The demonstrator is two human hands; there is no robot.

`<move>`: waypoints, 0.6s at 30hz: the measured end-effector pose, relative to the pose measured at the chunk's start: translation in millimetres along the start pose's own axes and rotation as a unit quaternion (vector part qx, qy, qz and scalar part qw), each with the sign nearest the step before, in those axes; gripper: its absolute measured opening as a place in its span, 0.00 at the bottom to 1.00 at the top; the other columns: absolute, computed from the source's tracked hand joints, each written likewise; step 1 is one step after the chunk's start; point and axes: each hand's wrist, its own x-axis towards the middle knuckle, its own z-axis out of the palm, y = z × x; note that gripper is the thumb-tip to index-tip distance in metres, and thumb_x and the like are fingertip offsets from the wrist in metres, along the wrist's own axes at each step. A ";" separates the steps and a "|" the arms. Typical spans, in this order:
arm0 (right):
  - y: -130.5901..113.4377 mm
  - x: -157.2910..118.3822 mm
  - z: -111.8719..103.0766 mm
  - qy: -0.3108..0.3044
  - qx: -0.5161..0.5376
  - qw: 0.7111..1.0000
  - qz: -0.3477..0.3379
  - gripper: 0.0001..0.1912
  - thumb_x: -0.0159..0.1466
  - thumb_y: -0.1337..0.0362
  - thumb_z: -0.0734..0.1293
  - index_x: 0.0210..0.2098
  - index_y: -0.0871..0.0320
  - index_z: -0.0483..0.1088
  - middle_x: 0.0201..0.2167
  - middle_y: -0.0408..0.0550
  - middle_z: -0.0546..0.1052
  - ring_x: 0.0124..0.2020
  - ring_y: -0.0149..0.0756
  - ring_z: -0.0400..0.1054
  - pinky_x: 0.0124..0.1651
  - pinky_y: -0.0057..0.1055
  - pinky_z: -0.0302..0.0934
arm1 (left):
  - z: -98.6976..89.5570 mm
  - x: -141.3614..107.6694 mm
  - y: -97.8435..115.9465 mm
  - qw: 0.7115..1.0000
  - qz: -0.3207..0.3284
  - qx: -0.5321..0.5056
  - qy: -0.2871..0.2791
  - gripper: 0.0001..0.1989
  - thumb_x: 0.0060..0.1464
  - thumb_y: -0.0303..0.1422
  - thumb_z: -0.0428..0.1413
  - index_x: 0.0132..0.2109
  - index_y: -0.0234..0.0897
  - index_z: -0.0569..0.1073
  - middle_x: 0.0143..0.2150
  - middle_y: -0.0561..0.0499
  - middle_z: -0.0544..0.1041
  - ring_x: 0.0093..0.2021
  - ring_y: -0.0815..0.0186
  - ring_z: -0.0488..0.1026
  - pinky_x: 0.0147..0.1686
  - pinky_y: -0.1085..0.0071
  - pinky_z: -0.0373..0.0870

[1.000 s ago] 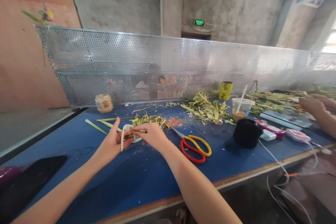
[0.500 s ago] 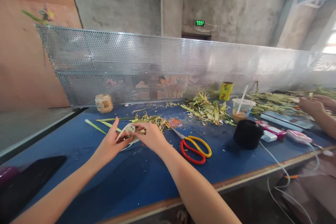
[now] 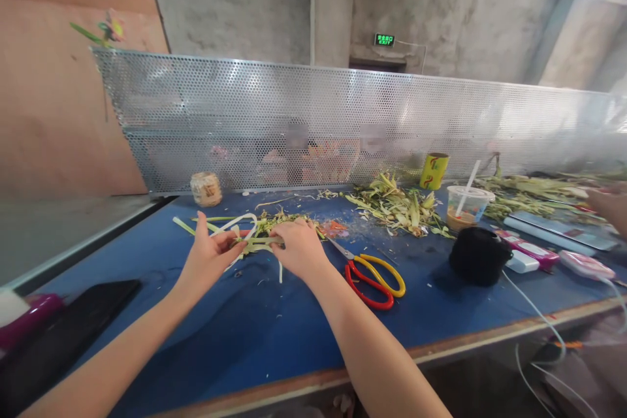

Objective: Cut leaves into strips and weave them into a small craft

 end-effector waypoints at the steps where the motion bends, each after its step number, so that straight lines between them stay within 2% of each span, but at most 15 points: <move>1: -0.2 -0.5 -1.4 0.011 0.001 1.000 -0.008 0.05 0.55 0.65 0.64 0.31 0.55 0.70 0.33 0.44 0.75 0.40 0.38 0.60 0.43 0.35 0.49 | -0.3 0.6 1.0 1.000 -0.003 -0.005 0.014 0.56 0.40 0.29 0.57 0.59 0.34 0.19 0.35 0.48 0.75 0.29 0.69 0.70 0.31 0.71 0.66; 3: -2.2 -1.7 -3.6 0.019 0.018 0.999 -0.030 0.05 0.55 0.64 0.64 0.30 0.56 0.71 0.31 0.45 0.75 0.39 0.38 0.59 0.44 0.38 0.48 | 0.0 1.4 1.8 0.999 -0.012 -0.007 0.038 0.56 0.39 0.29 0.58 0.60 0.33 0.21 0.32 0.50 0.74 0.26 0.70 0.69 0.29 0.72 0.66; 5: -5.9 -2.9 -4.3 0.014 0.068 0.994 -0.079 0.04 0.56 0.65 0.64 0.30 0.57 0.70 0.31 0.46 0.74 0.39 0.36 0.60 0.45 0.37 0.49 | 1.2 1.6 0.5 0.999 -0.013 -0.007 0.040 0.56 0.38 0.29 0.58 0.60 0.32 0.22 0.30 0.52 0.74 0.26 0.71 0.69 0.29 0.72 0.66; 7: -9.9 -3.8 -3.0 0.000 0.143 0.981 -0.135 0.04 0.56 0.66 0.63 0.29 0.58 0.70 0.33 0.47 0.73 0.41 0.34 0.61 0.46 0.35 0.52 | 3.0 0.9 -2.4 1.000 -0.005 -0.010 0.016 0.57 0.38 0.28 0.58 0.60 0.31 0.22 0.28 0.54 0.74 0.27 0.70 0.69 0.30 0.72 0.66; 9: -12.9 -4.0 -0.8 -0.025 0.224 0.961 -0.159 0.04 0.56 0.67 0.63 0.29 0.59 0.70 0.37 0.48 0.72 0.42 0.33 0.63 0.45 0.30 0.56 | 4.8 -0.4 -5.4 1.000 0.008 -0.011 -0.016 0.57 0.38 0.28 0.59 0.60 0.31 0.21 0.27 0.55 0.74 0.28 0.69 0.69 0.32 0.71 0.66; 11: -13.9 -3.6 1.0 -0.056 0.289 0.946 -0.138 0.07 0.57 0.67 0.61 0.30 0.59 0.71 0.39 0.49 0.72 0.42 0.32 0.64 0.41 0.28 0.59 | 6.0 -2.0 -7.0 0.999 0.015 -0.005 -0.035 0.57 0.38 0.27 0.58 0.60 0.31 0.21 0.27 0.55 0.74 0.28 0.69 0.70 0.32 0.71 0.66; 14: -11.9 -1.9 0.8 -0.094 0.359 0.926 -0.072 0.12 0.59 0.67 0.58 0.32 0.59 0.73 0.39 0.48 0.74 0.35 0.30 0.67 0.34 0.26 0.61 | 7.1 -4.2 -6.1 0.999 0.008 0.000 -0.041 0.57 0.37 0.26 0.59 0.60 0.33 0.22 0.28 0.53 0.75 0.27 0.69 0.69 0.29 0.72 0.65; 16: -10.4 -1.0 -1.3 -0.104 0.389 0.914 -0.048 0.14 0.60 0.67 0.57 0.32 0.58 0.74 0.38 0.47 0.74 0.33 0.30 0.67 0.31 0.26 0.62 | 8.4 -5.2 -4.4 0.999 -0.005 -0.014 -0.040 0.58 0.36 0.25 0.60 0.60 0.33 0.22 0.26 0.54 0.75 0.25 0.69 0.68 0.27 0.73 0.65; 18: -10.5 -1.0 -4.0 -0.096 0.390 0.915 -0.049 0.13 0.60 0.66 0.57 0.33 0.57 0.74 0.38 0.47 0.74 0.34 0.30 0.67 0.32 0.26 0.62 | 10.7 -5.7 -3.5 0.998 -0.018 -0.044 -0.045 0.60 0.33 0.24 0.61 0.60 0.32 0.23 0.22 0.57 0.74 0.22 0.70 0.67 0.25 0.74 0.63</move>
